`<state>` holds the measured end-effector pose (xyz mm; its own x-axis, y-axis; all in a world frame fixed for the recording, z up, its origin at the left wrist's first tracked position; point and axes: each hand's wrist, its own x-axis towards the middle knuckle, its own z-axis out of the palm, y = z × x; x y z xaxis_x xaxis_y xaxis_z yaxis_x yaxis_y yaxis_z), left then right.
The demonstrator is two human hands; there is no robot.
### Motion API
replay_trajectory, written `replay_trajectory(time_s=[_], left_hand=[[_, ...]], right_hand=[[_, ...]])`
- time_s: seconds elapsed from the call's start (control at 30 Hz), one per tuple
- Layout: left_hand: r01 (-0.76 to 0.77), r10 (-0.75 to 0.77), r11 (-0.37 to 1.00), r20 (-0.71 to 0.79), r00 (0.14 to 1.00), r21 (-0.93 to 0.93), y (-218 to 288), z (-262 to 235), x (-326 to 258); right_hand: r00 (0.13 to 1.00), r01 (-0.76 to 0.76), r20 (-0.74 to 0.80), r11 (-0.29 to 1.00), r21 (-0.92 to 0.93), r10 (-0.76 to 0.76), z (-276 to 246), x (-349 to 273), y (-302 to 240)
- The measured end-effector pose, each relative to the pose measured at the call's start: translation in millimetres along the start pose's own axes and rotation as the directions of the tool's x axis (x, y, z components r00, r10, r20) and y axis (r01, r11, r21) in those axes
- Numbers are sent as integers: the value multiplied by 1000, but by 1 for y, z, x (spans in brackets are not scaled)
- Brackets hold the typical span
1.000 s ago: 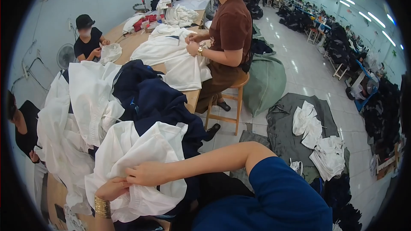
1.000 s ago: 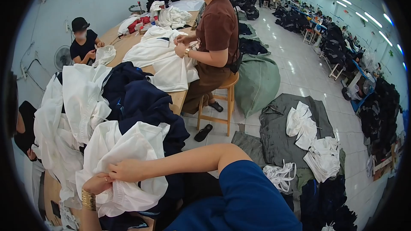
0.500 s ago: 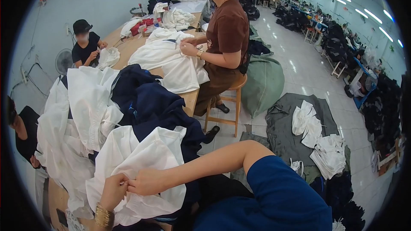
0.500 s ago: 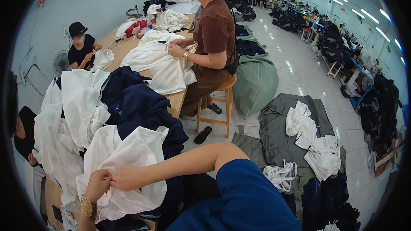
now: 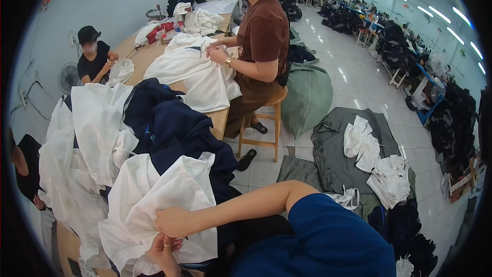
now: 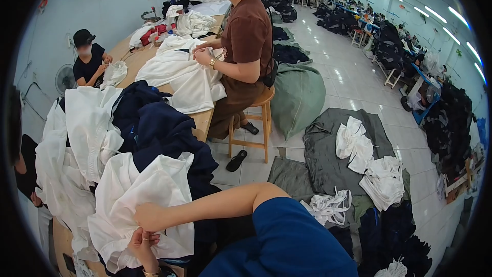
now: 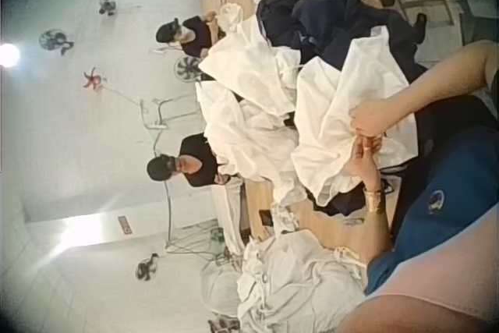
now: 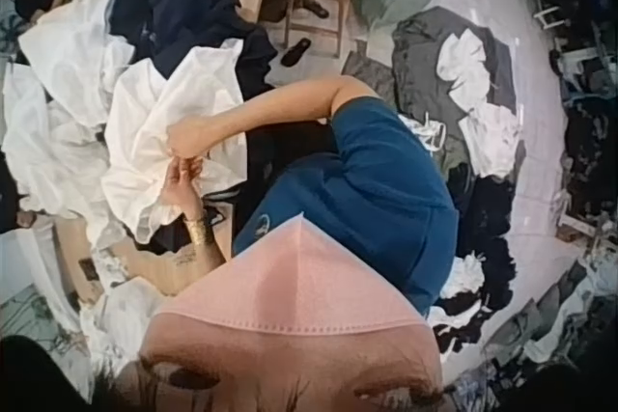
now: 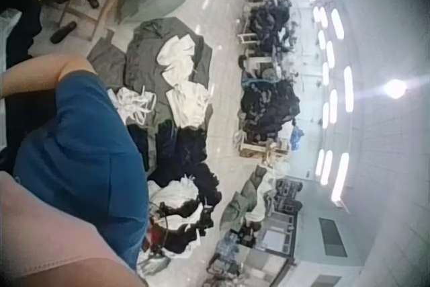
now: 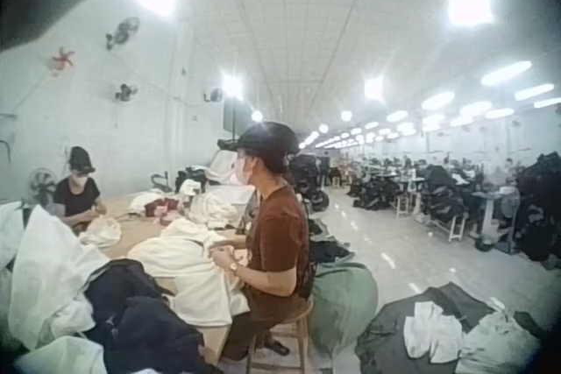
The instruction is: Cutting fabric strips and inspecting garments in a textile factory.
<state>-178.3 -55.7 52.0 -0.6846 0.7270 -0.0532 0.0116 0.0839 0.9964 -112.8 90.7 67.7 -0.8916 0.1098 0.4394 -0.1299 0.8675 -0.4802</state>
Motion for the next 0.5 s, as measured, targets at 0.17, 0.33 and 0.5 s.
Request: replay_trajectory(time_s=[0.17,0.33,0.5], left_hand=[[-177,194,972,-103,976,153,-6,21,-18],[-101,73,989,-246,967,-104,-6,21,-17],[25,-111,941,-238,965,-337,-6,13,-21]], right_hand=[[918,-324,297,930,175,264,-6,7,-9],[752,-641,646,379,667,136,-32,5,-21],[981,-75,191,944,323,12,-19,-3,-9]])
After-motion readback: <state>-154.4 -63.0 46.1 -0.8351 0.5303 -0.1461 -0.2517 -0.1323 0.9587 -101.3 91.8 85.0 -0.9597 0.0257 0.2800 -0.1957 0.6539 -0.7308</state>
